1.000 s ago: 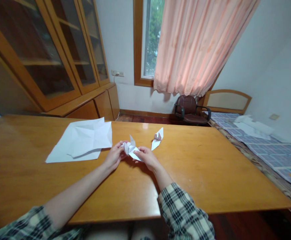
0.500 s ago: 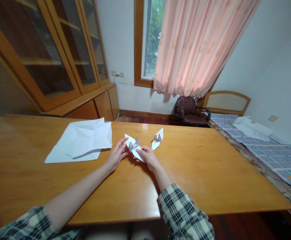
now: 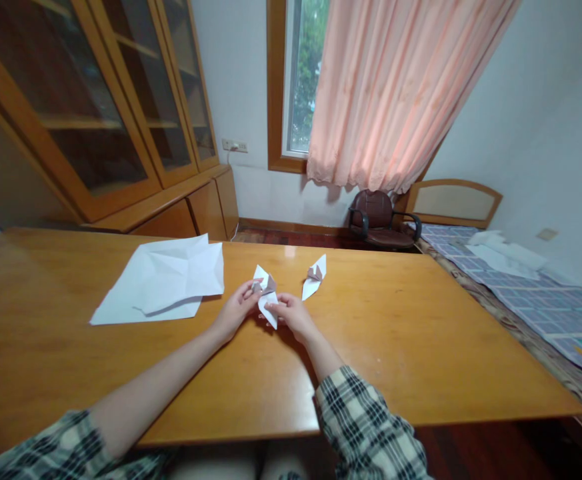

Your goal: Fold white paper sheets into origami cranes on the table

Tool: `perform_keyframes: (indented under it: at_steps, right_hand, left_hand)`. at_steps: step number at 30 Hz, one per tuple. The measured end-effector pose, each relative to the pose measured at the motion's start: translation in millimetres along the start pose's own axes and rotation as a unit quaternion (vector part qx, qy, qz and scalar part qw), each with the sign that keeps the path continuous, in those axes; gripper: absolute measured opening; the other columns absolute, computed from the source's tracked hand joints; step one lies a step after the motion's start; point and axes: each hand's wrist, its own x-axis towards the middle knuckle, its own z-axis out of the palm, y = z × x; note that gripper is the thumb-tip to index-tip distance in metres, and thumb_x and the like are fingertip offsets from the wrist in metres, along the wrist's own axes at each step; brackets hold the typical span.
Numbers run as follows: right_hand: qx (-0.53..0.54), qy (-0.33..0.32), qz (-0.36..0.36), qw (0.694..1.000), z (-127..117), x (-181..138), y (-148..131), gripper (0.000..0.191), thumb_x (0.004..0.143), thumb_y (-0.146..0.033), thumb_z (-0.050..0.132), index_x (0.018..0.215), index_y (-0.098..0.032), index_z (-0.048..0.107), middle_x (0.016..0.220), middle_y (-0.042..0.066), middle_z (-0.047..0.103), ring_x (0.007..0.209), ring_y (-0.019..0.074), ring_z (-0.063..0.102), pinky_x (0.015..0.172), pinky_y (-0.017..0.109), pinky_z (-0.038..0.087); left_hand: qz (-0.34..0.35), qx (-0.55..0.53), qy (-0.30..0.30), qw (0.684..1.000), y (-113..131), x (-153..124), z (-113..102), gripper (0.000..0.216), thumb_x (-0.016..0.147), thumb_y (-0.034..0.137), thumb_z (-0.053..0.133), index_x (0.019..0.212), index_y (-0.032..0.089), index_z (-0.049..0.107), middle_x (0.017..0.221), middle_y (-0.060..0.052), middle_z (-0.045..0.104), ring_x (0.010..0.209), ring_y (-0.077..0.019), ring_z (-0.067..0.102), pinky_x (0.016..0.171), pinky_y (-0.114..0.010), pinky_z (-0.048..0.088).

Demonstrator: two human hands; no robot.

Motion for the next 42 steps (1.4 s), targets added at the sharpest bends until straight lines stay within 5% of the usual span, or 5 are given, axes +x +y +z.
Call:
perform_keyframes:
  at_steps: [22,26,30,37,42]
  right_hand:
    - [-0.144,-0.014,-0.001,0.989,4,0,10,0.038,0.063,-0.050,0.072,0.073,-0.015,0.059,0.057,-0.002,0.061,0.046,0.0108,0.056,0.044,0.022,0.046]
    - [-0.207,0.072,-0.099,0.971,-3,1,6,0.028,0.070,-0.043,0.068,0.080,-0.019,0.055,0.060,-0.004,0.057,0.044,0.0099,0.051,0.041,0.021,0.039]
    - [-0.290,0.128,-0.226,0.921,-11,1,-3,0.013,0.073,-0.027,0.063,0.084,-0.020,0.061,0.086,0.002,0.059,0.063,0.0118,0.053,0.056,0.024,0.044]
    - [-0.321,0.148,-0.244,0.903,-16,2,-8,0.011,0.079,-0.029,0.058,0.076,-0.020,0.063,0.078,0.003,0.059,0.068,0.0155,0.053,0.063,0.028,0.044]
    - [-0.315,0.190,-0.276,0.888,-19,3,-9,0.011,0.080,-0.029,0.059,0.074,-0.020,0.063,0.077,0.003,0.058,0.071,0.0160,0.053,0.069,0.030,0.044]
  left_hand:
    - [-0.008,0.036,0.035,0.999,4,-3,-1,0.055,0.070,0.040,0.071,0.116,0.016,0.053,0.100,-0.008,0.069,0.089,-0.0206,0.065,0.079,-0.031,0.049]
    - [0.002,0.064,0.033,0.997,4,-2,-2,0.054,0.067,0.039,0.074,0.112,0.016,0.055,0.105,-0.010,0.067,0.098,-0.0225,0.063,0.088,-0.035,0.048]
    - [0.013,0.085,0.016,0.996,2,-2,-2,0.052,0.066,0.038,0.074,0.109,0.016,0.056,0.111,-0.010,0.064,0.106,-0.0241,0.060,0.096,-0.039,0.044]
    - [0.022,0.078,-0.029,0.996,-5,-1,-3,0.060,0.069,0.035,0.073,0.122,0.019,0.048,0.116,-0.010,0.061,0.109,-0.0241,0.059,0.095,-0.038,0.046]
    - [-0.004,0.096,-0.040,0.995,-1,-5,-3,0.069,0.071,0.037,0.071,0.130,0.019,0.041,0.091,-0.004,0.066,0.085,-0.0189,0.066,0.079,-0.031,0.050]
